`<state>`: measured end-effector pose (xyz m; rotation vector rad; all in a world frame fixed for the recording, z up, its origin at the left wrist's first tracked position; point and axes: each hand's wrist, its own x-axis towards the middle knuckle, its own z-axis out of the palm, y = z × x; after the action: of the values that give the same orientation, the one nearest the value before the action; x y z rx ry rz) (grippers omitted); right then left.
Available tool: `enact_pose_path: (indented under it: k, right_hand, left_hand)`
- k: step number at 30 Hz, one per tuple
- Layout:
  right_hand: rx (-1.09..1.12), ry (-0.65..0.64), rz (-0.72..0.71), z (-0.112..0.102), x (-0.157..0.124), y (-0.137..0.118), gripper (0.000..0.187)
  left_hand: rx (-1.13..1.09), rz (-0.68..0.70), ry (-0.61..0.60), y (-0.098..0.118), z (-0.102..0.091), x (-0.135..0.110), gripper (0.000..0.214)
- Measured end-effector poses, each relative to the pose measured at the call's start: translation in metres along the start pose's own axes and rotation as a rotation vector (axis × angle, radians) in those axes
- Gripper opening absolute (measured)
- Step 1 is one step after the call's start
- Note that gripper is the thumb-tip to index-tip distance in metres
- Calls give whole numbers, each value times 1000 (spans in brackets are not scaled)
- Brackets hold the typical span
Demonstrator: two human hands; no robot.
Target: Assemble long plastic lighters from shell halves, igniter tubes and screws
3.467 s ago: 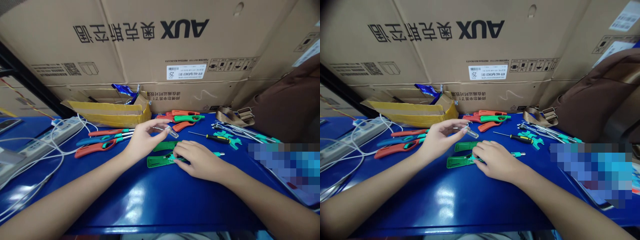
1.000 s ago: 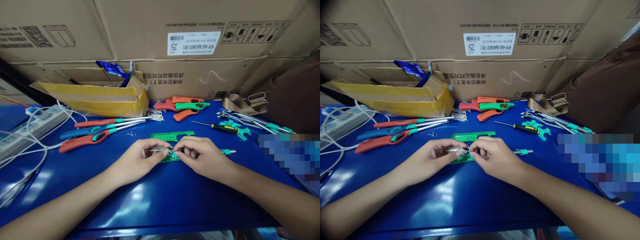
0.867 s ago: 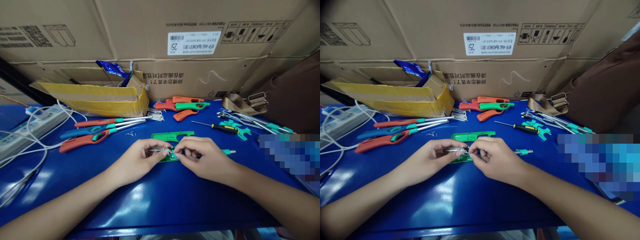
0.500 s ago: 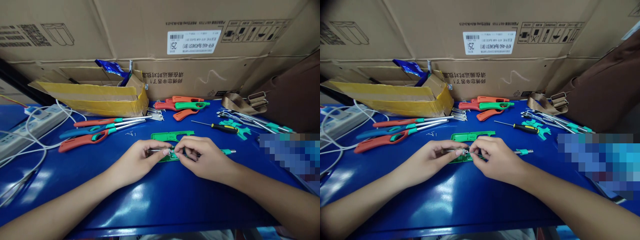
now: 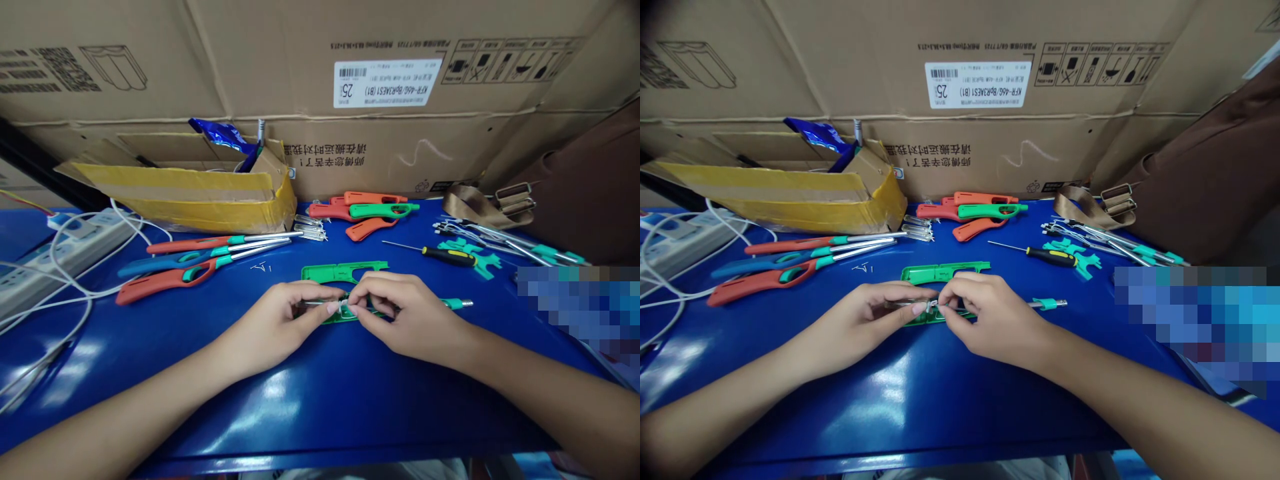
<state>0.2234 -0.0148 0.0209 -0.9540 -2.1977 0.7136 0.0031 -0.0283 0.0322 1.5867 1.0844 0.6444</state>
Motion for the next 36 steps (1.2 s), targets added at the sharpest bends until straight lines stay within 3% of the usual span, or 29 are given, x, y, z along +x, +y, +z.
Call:
enact_pose_path:
  k: [6, 36]
  right_hand:
    - [44, -1, 13, -1, 0, 0, 9]
    - [46, -28, 58, -1, -1, 1, 10]
  left_hand:
    - [-64, -72, 51, 1, 0, 1, 27]
    - [-17, -88, 29, 4, 1, -1, 32]
